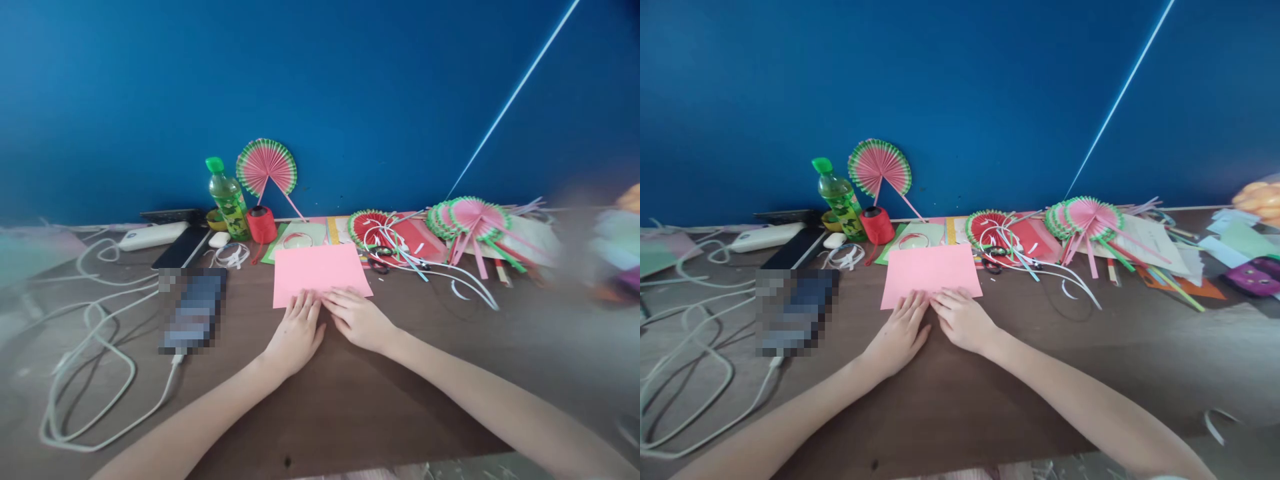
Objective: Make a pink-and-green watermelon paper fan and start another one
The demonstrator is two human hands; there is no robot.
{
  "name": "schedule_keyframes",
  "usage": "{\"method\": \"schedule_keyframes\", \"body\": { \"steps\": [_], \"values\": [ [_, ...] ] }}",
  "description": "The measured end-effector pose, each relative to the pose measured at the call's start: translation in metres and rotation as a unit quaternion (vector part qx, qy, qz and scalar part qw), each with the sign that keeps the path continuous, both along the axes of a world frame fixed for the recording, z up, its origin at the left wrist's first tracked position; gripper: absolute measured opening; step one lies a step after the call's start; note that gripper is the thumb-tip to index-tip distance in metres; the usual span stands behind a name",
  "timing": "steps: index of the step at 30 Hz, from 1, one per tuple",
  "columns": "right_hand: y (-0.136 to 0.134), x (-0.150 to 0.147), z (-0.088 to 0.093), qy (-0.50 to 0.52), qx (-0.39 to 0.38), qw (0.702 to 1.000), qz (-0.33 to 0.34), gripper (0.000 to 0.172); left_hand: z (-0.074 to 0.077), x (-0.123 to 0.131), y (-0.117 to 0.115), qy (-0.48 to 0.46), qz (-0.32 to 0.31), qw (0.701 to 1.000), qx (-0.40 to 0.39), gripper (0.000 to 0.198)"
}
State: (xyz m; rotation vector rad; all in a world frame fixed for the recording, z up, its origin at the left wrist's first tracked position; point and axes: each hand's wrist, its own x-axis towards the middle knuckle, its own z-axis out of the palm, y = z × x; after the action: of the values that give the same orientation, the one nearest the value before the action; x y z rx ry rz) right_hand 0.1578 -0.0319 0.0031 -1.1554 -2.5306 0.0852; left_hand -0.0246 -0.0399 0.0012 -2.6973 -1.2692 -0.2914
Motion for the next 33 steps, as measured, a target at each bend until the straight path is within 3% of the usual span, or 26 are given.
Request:
{"method": "schedule_keyframes", "body": {
  "steps": [7, 18, 33],
  "values": [
    [-0.006, -0.006, -0.006, -0.003, -0.022, 1.000, -0.019, 0.041, 0.002, -0.002, 0.000, -0.009, -0.010, 1.000, -0.009, 0.046],
    [0.011, 0.006, -0.001, -0.044, 0.105, 0.992, 0.062, 0.033, 0.004, -0.010, 0.002, -0.030, -0.034, 0.999, -0.025, 0.045],
    [0.009, 0.054, 0.000, -0.053, 0.154, 0.984, 0.075, 0.033, 0.004, -0.009, 0.001, -0.022, -0.020, 0.999, -0.038, 0.047]
  ]
}}
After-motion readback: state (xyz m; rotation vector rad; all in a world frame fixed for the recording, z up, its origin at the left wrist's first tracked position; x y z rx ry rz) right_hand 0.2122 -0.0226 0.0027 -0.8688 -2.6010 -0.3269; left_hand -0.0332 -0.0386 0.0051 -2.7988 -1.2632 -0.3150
